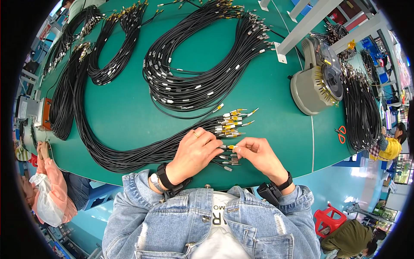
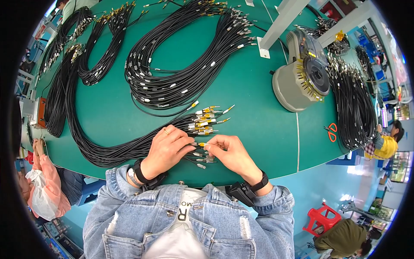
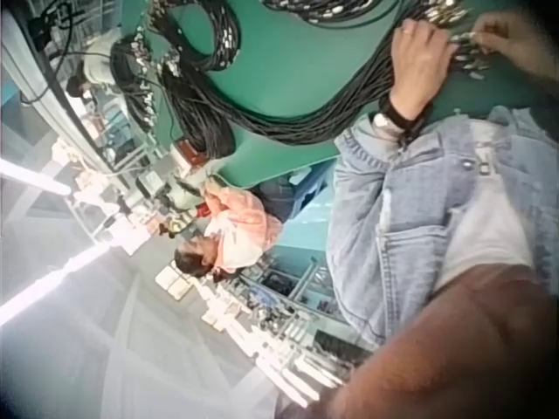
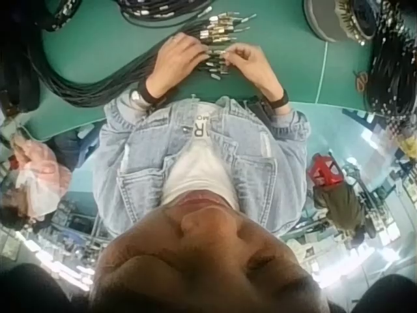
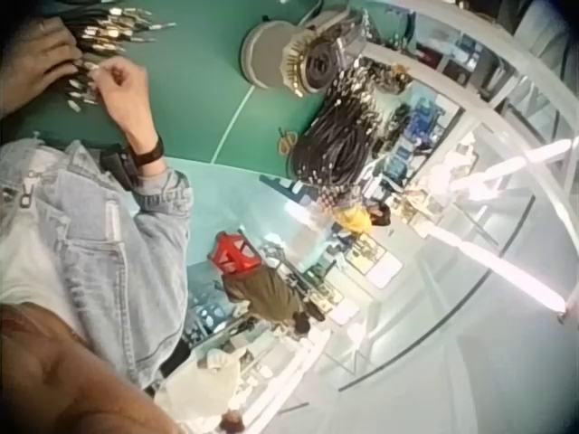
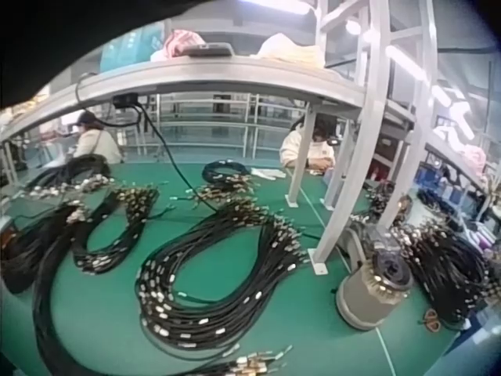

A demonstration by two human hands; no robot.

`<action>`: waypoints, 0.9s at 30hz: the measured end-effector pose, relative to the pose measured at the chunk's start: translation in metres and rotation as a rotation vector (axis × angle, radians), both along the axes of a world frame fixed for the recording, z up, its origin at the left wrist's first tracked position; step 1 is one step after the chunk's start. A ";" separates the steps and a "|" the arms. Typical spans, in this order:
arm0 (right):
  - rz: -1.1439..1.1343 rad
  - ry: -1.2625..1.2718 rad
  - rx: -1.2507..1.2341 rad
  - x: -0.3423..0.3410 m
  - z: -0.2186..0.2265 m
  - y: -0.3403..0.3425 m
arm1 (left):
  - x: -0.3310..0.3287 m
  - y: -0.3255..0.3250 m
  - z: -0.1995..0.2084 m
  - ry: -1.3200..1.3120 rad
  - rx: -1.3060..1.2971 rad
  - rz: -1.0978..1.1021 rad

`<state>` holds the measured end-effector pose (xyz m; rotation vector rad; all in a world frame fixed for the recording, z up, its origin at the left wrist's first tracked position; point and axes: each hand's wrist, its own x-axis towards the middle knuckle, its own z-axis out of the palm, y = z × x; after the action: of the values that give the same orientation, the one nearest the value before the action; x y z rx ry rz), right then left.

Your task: The person sorts through a bundle of black cables by hand, sliding small white components onto the yellow connectors at each cable end. They handle the connectors one at a time before moving them aside to repeat the process.

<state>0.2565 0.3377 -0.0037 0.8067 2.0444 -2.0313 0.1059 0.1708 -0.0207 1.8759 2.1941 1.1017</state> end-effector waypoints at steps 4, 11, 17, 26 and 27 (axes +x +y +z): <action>0.005 -0.016 0.003 -0.001 0.003 -0.003 | 0.004 0.002 -0.005 0.091 0.064 0.003; 0.005 -0.021 0.012 0.000 0.004 -0.005 | 0.007 0.004 -0.006 -0.016 0.074 -0.008; -0.004 -0.006 0.004 0.000 0.006 -0.005 | 0.006 0.004 -0.006 -0.066 0.072 -0.016; -0.034 -0.013 -0.033 0.001 0.008 -0.008 | 0.006 0.004 -0.003 -0.048 0.091 -0.049; -0.033 -0.013 -0.033 0.002 0.007 -0.008 | 0.007 0.003 -0.004 -0.039 0.103 -0.041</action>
<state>0.2580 0.3297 0.0033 0.8508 1.9983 -2.0659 0.1126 0.1743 -0.0244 1.9119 2.1070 1.2556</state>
